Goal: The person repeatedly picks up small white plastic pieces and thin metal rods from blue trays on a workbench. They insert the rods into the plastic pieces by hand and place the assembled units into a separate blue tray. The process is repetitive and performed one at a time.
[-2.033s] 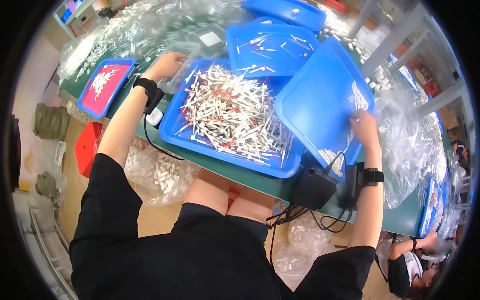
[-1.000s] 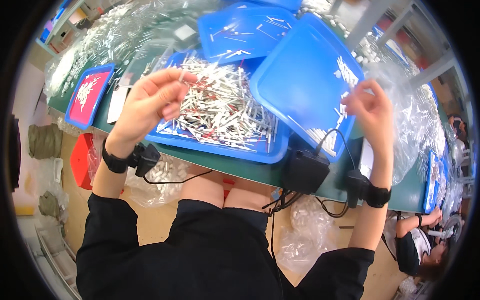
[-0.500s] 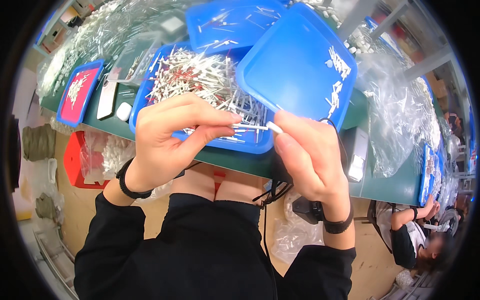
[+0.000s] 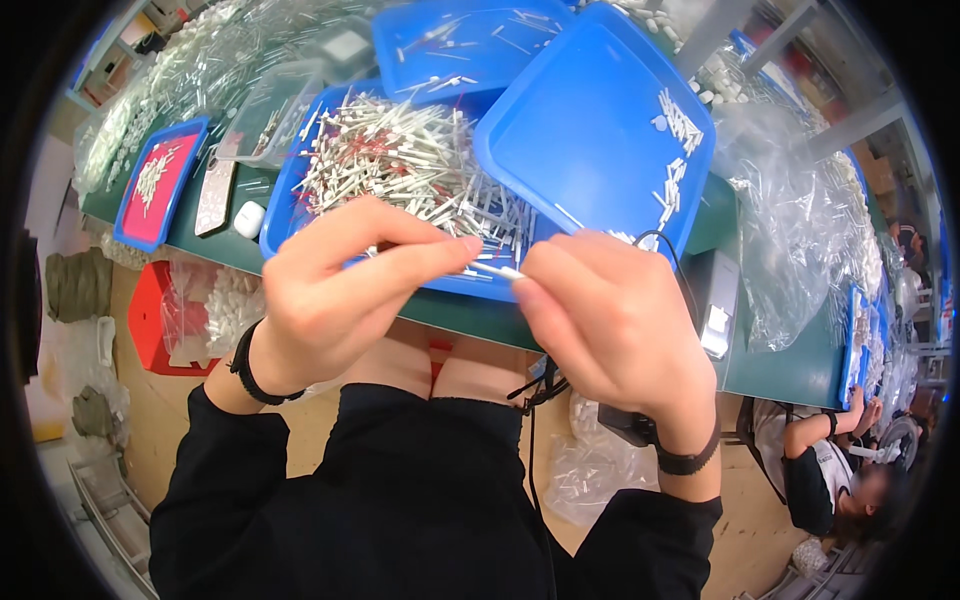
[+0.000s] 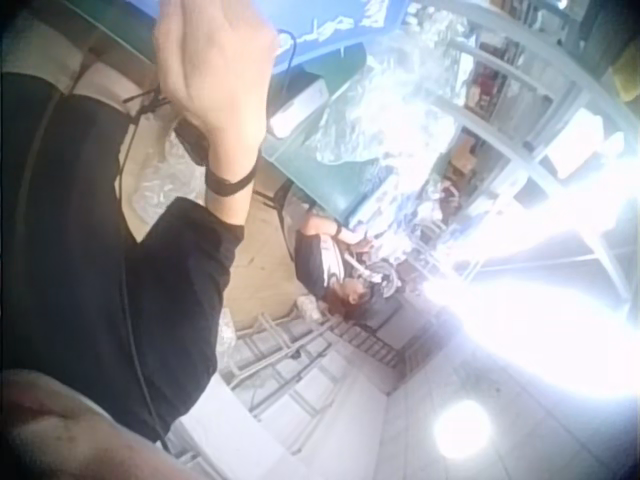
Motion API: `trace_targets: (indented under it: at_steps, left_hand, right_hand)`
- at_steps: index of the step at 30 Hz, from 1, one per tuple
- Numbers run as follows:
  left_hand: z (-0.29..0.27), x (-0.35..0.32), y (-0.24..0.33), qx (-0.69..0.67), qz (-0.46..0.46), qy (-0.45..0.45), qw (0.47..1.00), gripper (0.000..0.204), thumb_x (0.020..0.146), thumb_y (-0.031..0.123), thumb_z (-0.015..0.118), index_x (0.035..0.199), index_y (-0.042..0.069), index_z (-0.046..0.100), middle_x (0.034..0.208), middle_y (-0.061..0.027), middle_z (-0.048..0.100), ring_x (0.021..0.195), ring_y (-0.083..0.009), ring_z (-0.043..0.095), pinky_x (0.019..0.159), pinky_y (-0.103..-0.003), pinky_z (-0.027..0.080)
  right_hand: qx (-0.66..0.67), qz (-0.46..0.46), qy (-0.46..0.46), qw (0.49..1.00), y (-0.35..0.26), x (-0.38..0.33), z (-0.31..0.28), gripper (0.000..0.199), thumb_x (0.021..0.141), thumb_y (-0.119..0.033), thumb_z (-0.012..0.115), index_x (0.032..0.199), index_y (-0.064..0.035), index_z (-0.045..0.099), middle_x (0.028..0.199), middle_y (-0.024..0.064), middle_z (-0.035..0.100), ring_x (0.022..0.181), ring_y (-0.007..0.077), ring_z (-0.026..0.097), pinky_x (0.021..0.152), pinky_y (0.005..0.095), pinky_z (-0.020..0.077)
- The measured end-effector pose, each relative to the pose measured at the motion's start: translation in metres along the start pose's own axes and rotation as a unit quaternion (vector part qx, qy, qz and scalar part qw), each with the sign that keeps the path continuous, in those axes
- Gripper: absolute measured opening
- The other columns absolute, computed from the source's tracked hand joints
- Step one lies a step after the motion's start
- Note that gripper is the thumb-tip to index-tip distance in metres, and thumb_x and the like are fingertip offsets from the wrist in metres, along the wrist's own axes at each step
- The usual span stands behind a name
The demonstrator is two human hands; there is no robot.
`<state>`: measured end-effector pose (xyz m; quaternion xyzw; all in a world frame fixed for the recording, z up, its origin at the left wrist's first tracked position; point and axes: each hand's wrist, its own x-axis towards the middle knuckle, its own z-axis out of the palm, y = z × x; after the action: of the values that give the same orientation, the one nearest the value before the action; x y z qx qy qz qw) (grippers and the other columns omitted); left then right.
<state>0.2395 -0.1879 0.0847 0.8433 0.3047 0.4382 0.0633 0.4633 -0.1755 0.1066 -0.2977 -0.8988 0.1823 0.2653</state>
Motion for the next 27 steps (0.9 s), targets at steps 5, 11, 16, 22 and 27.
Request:
trace_targets:
  at_steps: [5,11,16,22,27]
  left_hand:
    - [0.014,-0.003,0.001,-0.098,-0.043,0.016,0.994,0.032,0.071,-0.011,0.062,0.1,-0.001,0.066,0.083,-0.0111,0.065,0.069,-0.0207,0.063,0.058,-0.028,0.05]
    - [0.003,-0.004,-0.005,-0.109,-0.093,-0.005,0.99,0.02,0.072,-0.008,0.066,0.09,0.0,0.069,0.079,-0.0103,0.068,0.068,-0.0199,0.065,0.059,-0.026,0.051]
    - [-0.001,-0.007,-0.001,-0.102,-0.1,0.001,0.99,0.019,0.069,-0.007,0.069,0.087,-0.001,0.069,0.076,-0.01,0.067,0.066,-0.0204,0.065,0.058,-0.026,0.05]
    - [-0.001,-0.012,-0.003,-0.056,-0.013,0.045,0.997,0.02,0.067,-0.007,0.069,0.086,-0.001,0.068,0.074,-0.011,0.065,0.063,-0.0215,0.063,0.055,-0.027,0.049]
    - [0.0,-0.016,-0.009,-0.078,-0.017,0.031,0.996,0.02,0.066,-0.008,0.068,0.085,-0.001,0.067,0.074,-0.011,0.065,0.063,-0.0221,0.063,0.053,-0.028,0.049]
  right_hand:
    - [-0.068,0.015,0.066,0.995,-0.01,-0.001,0.015,0.015,0.076,0.0,0.064,0.089,-0.0027,0.059,0.072,0.0087,0.057,0.064,0.0262,0.054,0.055,0.0344,0.0426]
    - [-0.073,-0.018,0.117,0.99,-0.008,-0.002,0.02,0.023,0.069,0.004,0.068,0.089,-0.0021,0.06,0.078,0.0092,0.061,0.068,0.0253,0.057,0.058,0.0324,0.0442]
    - [-0.019,-0.004,0.183,0.983,-0.01,-0.002,0.032,0.02,0.069,0.006,0.069,0.086,-0.0014,0.064,0.074,0.0088,0.062,0.063,0.021,0.058,0.055,0.0296,0.0442]
    - [0.026,0.04,0.201,0.978,-0.014,-0.005,0.044,0.017,0.071,0.005,0.07,0.085,-0.0019,0.066,0.066,0.0072,0.061,0.054,0.0177,0.056,0.048,0.0271,0.0424]
    - [-0.067,-0.018,0.172,0.983,-0.012,0.004,0.041,0.018,0.069,-0.001,0.074,0.084,-0.0024,0.065,0.061,0.0052,0.059,0.052,0.0173,0.056,0.047,0.0276,0.0426]
